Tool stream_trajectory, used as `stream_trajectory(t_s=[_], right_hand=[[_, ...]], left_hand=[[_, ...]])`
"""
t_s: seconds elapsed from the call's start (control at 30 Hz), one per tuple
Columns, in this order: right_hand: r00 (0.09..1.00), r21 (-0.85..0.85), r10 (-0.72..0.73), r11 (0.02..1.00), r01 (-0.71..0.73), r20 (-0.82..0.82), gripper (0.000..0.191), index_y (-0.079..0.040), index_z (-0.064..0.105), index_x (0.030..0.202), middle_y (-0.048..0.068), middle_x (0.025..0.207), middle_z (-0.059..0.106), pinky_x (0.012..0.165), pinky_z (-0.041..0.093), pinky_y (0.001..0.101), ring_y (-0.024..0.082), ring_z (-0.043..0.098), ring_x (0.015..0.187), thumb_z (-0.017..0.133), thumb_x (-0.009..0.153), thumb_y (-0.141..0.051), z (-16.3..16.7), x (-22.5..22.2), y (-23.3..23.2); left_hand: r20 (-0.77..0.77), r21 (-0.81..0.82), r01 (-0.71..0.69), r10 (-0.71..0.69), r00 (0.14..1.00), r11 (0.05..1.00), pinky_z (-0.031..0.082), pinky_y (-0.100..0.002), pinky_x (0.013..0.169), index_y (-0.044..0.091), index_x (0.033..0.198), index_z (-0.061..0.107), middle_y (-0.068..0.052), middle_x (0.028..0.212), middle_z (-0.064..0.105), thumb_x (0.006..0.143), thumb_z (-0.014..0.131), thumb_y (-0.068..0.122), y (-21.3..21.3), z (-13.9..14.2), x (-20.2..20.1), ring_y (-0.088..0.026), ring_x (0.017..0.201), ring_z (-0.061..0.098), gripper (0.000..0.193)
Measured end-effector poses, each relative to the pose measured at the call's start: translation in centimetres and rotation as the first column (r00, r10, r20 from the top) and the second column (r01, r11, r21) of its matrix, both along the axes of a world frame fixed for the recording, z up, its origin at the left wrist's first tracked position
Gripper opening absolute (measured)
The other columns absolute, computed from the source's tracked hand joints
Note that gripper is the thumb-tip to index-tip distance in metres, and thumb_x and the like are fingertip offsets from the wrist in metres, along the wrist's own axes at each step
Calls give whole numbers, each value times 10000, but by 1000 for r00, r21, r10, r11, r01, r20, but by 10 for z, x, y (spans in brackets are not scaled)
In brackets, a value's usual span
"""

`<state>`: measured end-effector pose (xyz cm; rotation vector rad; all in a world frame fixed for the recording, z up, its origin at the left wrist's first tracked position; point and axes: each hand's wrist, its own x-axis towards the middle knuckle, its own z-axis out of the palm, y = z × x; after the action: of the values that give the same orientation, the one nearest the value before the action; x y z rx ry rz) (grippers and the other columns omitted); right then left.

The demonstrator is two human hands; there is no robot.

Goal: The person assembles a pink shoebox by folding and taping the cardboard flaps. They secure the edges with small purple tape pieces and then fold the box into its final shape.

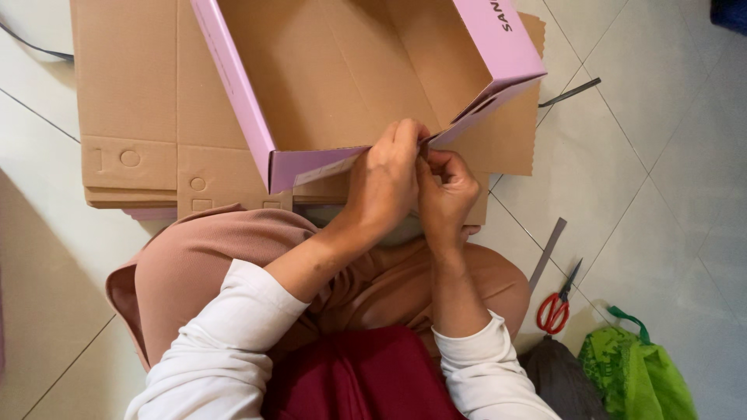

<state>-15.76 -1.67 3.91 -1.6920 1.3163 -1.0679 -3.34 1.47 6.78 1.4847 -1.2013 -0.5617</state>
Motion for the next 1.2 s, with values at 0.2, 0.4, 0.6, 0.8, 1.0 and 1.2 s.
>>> stream_trajectory(t_s=[0.2, 0.4, 0.6, 0.8, 1.0, 1.2], right_hand=[[989, 137, 53, 988, -73, 141, 97, 29, 686, 1020, 22, 919, 731, 742, 559, 205, 47, 668, 811, 733, 935, 33, -17, -13, -14], [983, 144, 55, 986, -81, 174, 110, 30, 667, 992, 21, 878, 704, 708, 544, 223, 58, 640, 780, 751, 922, 43, -20, -8, -11], [947, 295, 277, 930, -221, -164, 143, 37, 726, 1049, 44, 941, 763, 782, 573, 235, 72, 692, 871, 747, 925, -32, 36, -6, -10], [891, 209, 449, 880, -427, -71, 205, 20, 728, 1145, 89, 1101, 753, 918, 566, 264, 129, 709, 1022, 748, 967, -79, 117, -30, 2], [656, 171, 402, 905, -389, -638, 203, -10, 749, 1153, 153, 1053, 749, 828, 557, 334, 236, 708, 938, 716, 970, -90, 78, -17, -43], [849, 343, 508, 831, -438, -147, 179, -20, 686, 1143, 54, 1004, 703, 748, 557, 309, 165, 658, 889, 682, 999, -127, 7, -21, -52]], left_hand=[[158, -104, 29, -12, 987, 994, 553, -481, 710, 48, 1113, 571, -178, 1059, 647, 861, 601, -44, 1, 3, 10, -423, 867, 674, 270], [289, -92, 85, -55, 956, 992, 549, -434, 633, 55, 1077, 599, -138, 976, 638, 879, 647, 16, 1, 2, 17, -366, 784, 687, 207], [465, -89, 117, -62, 883, 989, 556, -401, 571, 117, 994, 600, -66, 957, 627, 868, 648, 65, -6, -16, 26, -311, 727, 703, 145], [705, -35, 287, -179, 686, 957, 527, -367, 454, 190, 975, 678, -37, 904, 611, 885, 620, 140, -6, -39, 33, -238, 573, 672, 119], [883, -131, 412, -83, 462, 901, 518, -315, 490, 255, 901, 695, 25, 954, 599, 898, 612, 177, 0, -52, 54, -143, 571, 636, 114], [877, -180, 422, -49, 478, 888, 510, -326, 500, 284, 922, 756, 17, 908, 605, 895, 631, 199, -2, -54, 52, -160, 577, 623, 154]])
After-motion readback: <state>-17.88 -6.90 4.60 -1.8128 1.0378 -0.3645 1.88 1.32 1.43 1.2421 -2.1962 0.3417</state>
